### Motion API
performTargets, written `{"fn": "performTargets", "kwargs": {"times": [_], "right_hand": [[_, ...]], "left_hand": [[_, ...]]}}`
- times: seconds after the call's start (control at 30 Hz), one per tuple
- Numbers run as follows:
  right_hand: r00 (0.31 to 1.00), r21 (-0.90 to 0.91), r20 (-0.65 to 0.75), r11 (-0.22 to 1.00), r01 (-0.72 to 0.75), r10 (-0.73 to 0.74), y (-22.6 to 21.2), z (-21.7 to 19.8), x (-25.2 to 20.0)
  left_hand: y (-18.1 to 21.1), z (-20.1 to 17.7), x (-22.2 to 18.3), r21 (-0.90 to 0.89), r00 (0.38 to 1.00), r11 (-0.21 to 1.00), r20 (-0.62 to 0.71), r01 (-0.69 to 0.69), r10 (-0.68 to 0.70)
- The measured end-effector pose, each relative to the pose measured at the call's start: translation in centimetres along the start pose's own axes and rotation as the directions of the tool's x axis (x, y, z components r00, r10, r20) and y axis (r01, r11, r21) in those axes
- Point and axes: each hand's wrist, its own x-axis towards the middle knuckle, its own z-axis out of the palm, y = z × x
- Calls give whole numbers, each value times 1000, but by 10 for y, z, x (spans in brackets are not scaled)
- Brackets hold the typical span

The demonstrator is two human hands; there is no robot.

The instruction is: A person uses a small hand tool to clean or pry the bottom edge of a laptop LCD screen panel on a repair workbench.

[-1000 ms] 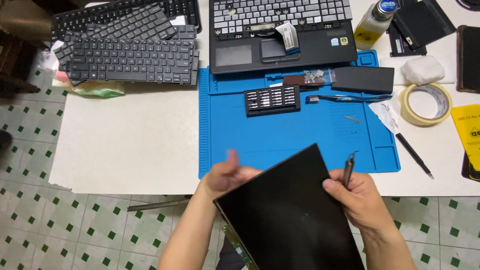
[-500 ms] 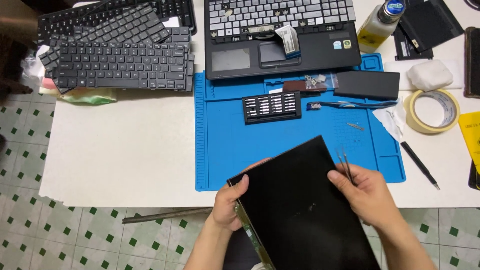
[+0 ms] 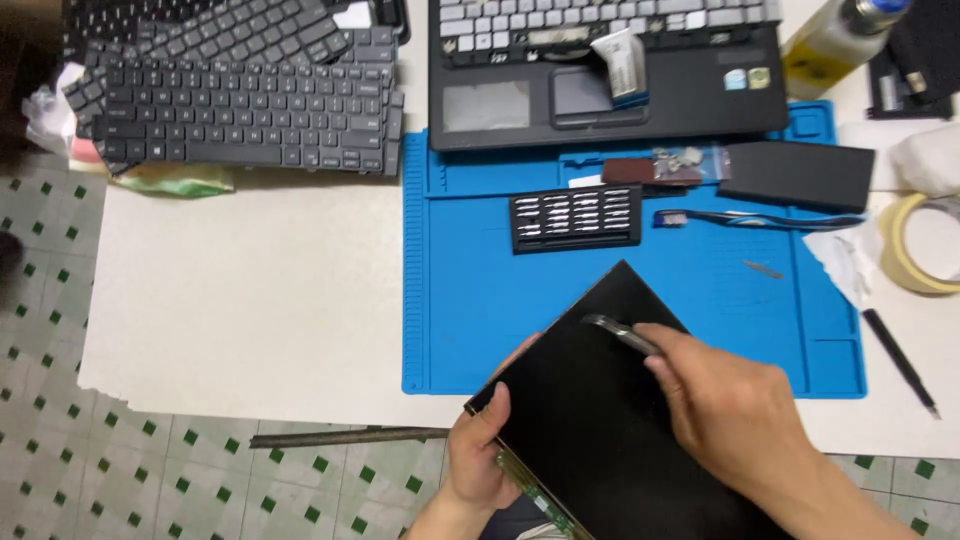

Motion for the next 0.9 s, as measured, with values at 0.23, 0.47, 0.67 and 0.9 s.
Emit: {"fn": "performTargets", "kwargs": {"times": [0.23, 0.47, 0.67, 0.9], "right_hand": [[942, 47, 336, 999, -18, 1, -26, 26, 15], [987, 36, 91, 991, 132, -134, -44, 37, 23], [985, -217, 35, 961, 171, -167, -51, 41, 24], [977, -103, -20, 972, 211, -215, -46, 45, 22]], "left_hand": [[-31, -55, -12, -64, 943, 997, -327, 44, -62], [-34, -66, -6, -92, 893, 995, -443, 39, -76], [-33, -69, -8, -163, 958, 986, -276, 37, -82], [-24, -50, -1, -63, 983, 998, -181, -22, 11]]}}
